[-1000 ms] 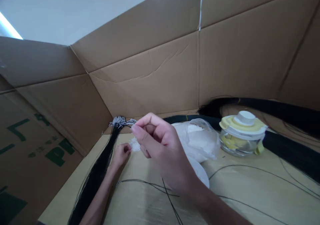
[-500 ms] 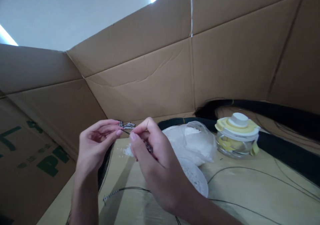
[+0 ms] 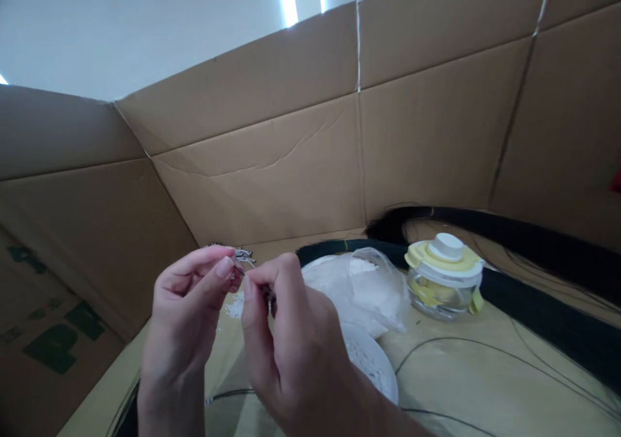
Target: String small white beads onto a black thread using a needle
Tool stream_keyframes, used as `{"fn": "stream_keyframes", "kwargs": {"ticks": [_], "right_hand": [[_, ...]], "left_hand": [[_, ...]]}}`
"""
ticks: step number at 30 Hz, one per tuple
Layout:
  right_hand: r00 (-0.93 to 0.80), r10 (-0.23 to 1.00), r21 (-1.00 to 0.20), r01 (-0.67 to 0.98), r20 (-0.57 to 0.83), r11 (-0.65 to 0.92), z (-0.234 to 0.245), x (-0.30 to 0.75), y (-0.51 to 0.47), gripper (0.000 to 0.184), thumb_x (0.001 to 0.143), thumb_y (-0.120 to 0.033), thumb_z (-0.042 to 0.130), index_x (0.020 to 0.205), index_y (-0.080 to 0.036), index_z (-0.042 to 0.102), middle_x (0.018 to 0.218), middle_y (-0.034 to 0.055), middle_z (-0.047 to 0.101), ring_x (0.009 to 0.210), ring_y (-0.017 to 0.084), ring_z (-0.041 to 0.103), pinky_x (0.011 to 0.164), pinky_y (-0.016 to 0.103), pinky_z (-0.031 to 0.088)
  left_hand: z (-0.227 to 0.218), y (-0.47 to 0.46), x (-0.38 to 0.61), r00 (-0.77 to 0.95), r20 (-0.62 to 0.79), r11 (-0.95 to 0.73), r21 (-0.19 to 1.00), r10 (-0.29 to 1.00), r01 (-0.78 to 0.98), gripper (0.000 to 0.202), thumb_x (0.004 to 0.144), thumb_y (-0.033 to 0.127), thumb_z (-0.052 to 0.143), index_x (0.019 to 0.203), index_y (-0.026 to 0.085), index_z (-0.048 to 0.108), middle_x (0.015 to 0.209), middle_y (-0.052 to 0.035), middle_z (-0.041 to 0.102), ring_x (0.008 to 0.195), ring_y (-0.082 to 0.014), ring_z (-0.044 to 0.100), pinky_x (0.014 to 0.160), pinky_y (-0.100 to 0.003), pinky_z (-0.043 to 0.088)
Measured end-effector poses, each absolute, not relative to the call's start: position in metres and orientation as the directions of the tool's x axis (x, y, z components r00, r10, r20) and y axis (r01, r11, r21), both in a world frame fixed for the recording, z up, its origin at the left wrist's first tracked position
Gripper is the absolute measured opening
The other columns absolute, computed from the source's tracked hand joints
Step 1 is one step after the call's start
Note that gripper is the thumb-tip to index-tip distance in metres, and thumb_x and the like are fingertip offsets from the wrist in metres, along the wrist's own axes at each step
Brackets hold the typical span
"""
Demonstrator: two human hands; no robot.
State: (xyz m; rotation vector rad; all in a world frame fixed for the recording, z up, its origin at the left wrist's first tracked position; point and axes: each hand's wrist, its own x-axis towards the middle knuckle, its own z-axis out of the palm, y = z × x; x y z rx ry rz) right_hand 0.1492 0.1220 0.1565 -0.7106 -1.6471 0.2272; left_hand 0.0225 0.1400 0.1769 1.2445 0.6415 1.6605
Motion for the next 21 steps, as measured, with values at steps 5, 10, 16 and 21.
{"fn": "stream_keyframes", "kwargs": {"ticks": [5,10,16,21], "right_hand": [[-0.018,0.578,-0.557,0.247,0.816,0.793,0.154,0.148,0.122,0.016,0.096,-0.010,0.045,0.098,-0.026,0.042,0.079,-0.0024,0.052,0.060,0.009,0.054,0.053,0.023,0.044],[-0.036,0.657,-0.648,0.133,0.753,0.750,0.158,0.148,0.121,0.011,0.098,-0.016,0.046,0.096,-0.027,0.044,0.071,-0.0051,0.048,0.051,0.007,0.045,0.044,0.019,0.038],[-0.062,0.766,-0.763,0.062,0.640,0.643,0.170,0.150,0.120,0.017,0.098,-0.022,0.049,0.081,-0.023,0.053,0.064,-0.0043,0.048,0.053,0.008,0.044,0.044,0.018,0.036],[-0.001,0.795,-0.794,-0.061,0.607,0.605,0.175,0.150,0.119,0.022,0.094,-0.023,0.054,0.072,-0.022,0.053,0.055,-0.0058,0.040,0.044,0.007,0.035,0.037,0.020,0.024]], "left_hand": [[0.175,0.141,0.020,0.018,0.438,-0.409,0.852,0.899,-0.326,0.008,0.076,0.022,0.079,0.082,0.027,0.079,0.072,0.0038,0.077,0.064,-0.0038,0.069,0.065,-0.005,0.055],[0.175,0.140,0.018,0.020,0.480,-0.456,0.845,0.877,-0.279,0.005,0.075,0.023,0.079,0.079,0.027,0.078,0.070,0.0045,0.076,0.062,-0.0036,0.068,0.062,-0.005,0.054],[0.174,0.136,0.019,-0.056,0.556,-0.558,0.818,0.829,-0.138,0.009,0.077,0.022,0.077,0.079,0.031,0.078,0.072,0.0074,0.075,0.062,-0.0026,0.066,0.058,-0.004,0.052],[0.174,0.137,0.021,-0.130,0.581,-0.594,0.794,0.804,-0.125,0.013,0.075,0.024,0.079,0.085,0.033,0.078,0.072,0.0084,0.076,0.061,-0.0023,0.067,0.061,-0.003,0.053]]}}
